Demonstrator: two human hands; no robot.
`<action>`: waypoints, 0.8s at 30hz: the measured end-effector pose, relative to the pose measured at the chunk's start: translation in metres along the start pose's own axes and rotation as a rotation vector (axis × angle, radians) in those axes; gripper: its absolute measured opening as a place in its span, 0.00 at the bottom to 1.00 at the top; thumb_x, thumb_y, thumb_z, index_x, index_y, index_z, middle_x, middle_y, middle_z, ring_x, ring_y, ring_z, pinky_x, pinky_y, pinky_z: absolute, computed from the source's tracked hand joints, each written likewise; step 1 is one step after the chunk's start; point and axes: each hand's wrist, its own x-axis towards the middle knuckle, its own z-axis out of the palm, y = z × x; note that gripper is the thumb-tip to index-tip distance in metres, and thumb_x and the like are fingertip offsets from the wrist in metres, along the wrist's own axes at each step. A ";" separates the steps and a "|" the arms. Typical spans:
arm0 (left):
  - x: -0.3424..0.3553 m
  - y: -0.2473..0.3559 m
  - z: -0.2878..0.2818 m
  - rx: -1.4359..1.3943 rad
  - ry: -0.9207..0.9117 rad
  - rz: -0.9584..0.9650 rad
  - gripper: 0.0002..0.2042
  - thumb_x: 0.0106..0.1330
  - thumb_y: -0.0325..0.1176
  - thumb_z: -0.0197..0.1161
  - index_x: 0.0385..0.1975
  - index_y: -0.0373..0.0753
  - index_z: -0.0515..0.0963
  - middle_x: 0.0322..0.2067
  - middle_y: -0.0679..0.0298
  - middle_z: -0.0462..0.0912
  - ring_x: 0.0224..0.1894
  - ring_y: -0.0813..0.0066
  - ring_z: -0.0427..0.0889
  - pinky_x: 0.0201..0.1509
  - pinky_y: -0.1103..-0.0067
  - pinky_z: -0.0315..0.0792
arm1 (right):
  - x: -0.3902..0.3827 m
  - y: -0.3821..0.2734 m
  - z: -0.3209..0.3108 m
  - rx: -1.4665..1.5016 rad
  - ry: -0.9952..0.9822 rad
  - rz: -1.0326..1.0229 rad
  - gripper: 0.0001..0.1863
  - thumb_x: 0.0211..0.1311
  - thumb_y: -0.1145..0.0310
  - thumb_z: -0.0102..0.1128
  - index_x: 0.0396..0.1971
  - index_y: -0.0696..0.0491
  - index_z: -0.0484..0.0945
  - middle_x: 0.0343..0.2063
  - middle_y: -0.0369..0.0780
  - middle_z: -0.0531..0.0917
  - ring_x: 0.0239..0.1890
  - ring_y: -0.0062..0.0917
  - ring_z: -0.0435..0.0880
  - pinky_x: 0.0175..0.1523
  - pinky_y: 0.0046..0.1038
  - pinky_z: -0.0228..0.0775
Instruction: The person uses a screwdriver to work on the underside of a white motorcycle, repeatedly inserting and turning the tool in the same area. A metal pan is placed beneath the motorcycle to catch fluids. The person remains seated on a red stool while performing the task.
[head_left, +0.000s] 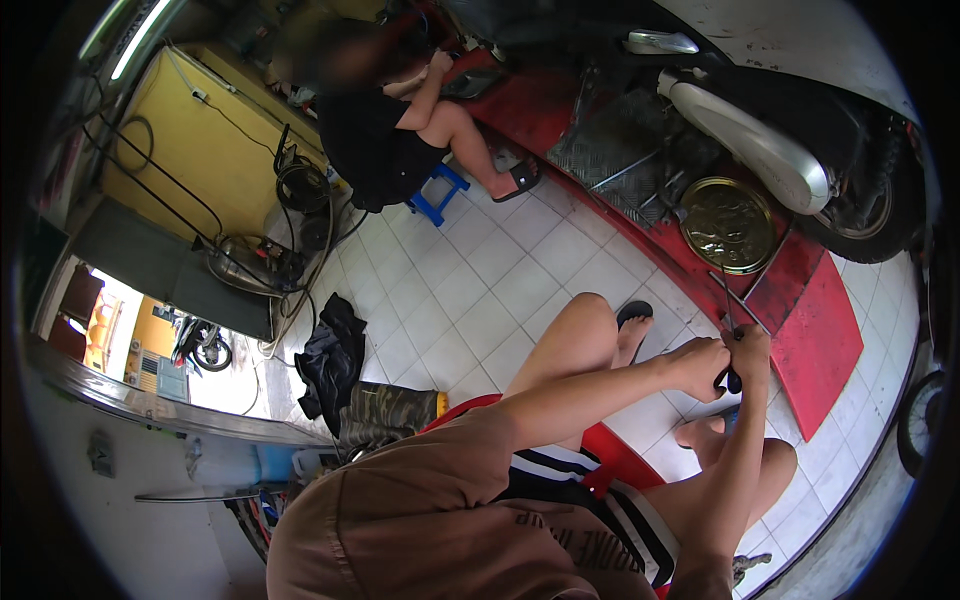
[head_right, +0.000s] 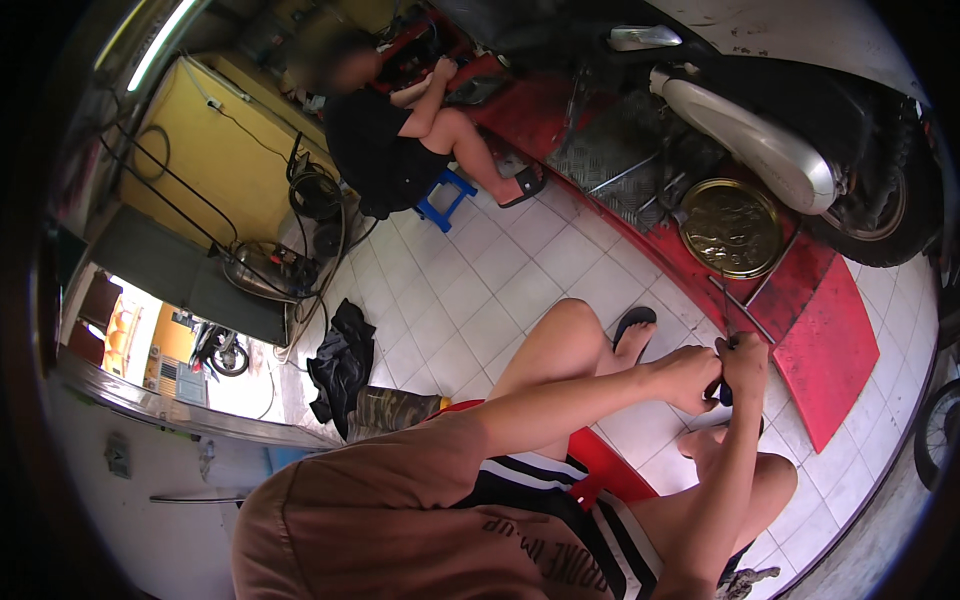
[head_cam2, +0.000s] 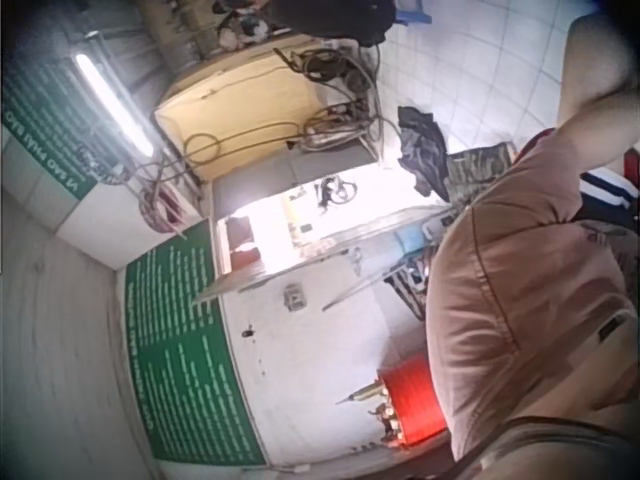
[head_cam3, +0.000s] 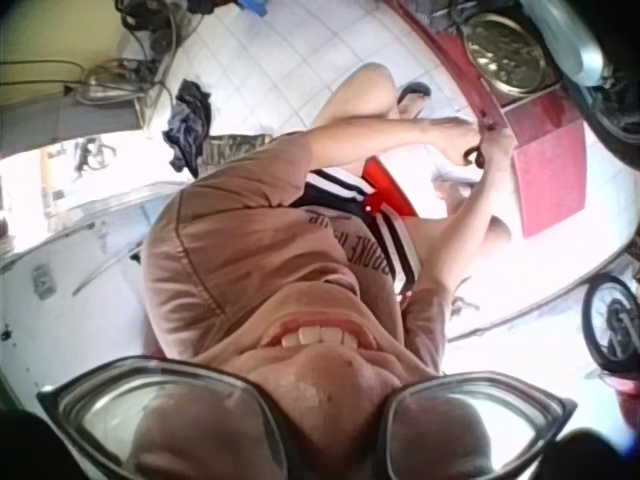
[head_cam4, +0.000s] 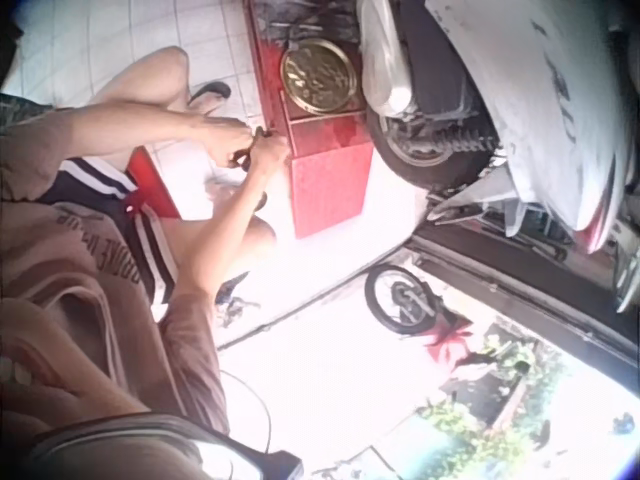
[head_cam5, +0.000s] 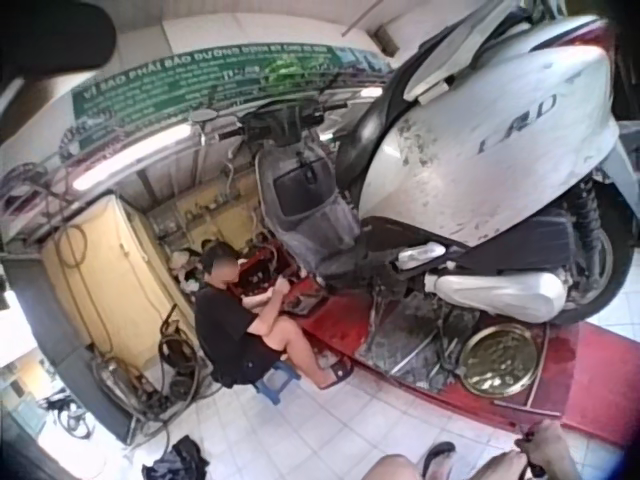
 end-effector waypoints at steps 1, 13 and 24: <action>-0.004 0.001 0.004 -0.008 0.013 0.010 0.11 0.43 0.36 0.67 0.20 0.33 0.79 0.22 0.53 0.82 0.26 0.54 0.82 0.34 0.68 0.77 | 0.001 -0.001 0.000 -0.010 -0.025 -0.006 0.12 0.44 0.68 0.64 0.26 0.62 0.83 0.22 0.55 0.81 0.29 0.47 0.83 0.36 0.40 0.75; 0.025 0.005 0.027 -1.135 -0.327 -0.681 0.08 0.59 0.29 0.60 0.38 0.37 0.74 0.32 0.62 0.80 0.31 0.63 0.84 0.32 0.72 0.75 | -0.003 0.019 0.013 0.212 0.178 0.096 0.17 0.51 0.61 0.63 0.28 0.62 0.81 0.22 0.52 0.82 0.28 0.41 0.84 0.36 0.38 0.73; -0.028 -0.002 0.031 -1.377 -0.436 -0.493 0.12 0.69 0.37 0.50 0.39 0.35 0.76 0.33 0.55 0.83 0.32 0.67 0.83 0.34 0.75 0.76 | -0.082 0.019 0.000 0.786 -0.036 0.512 0.12 0.58 0.64 0.53 0.26 0.59 0.79 0.22 0.40 0.79 0.21 0.23 0.75 0.25 0.25 0.66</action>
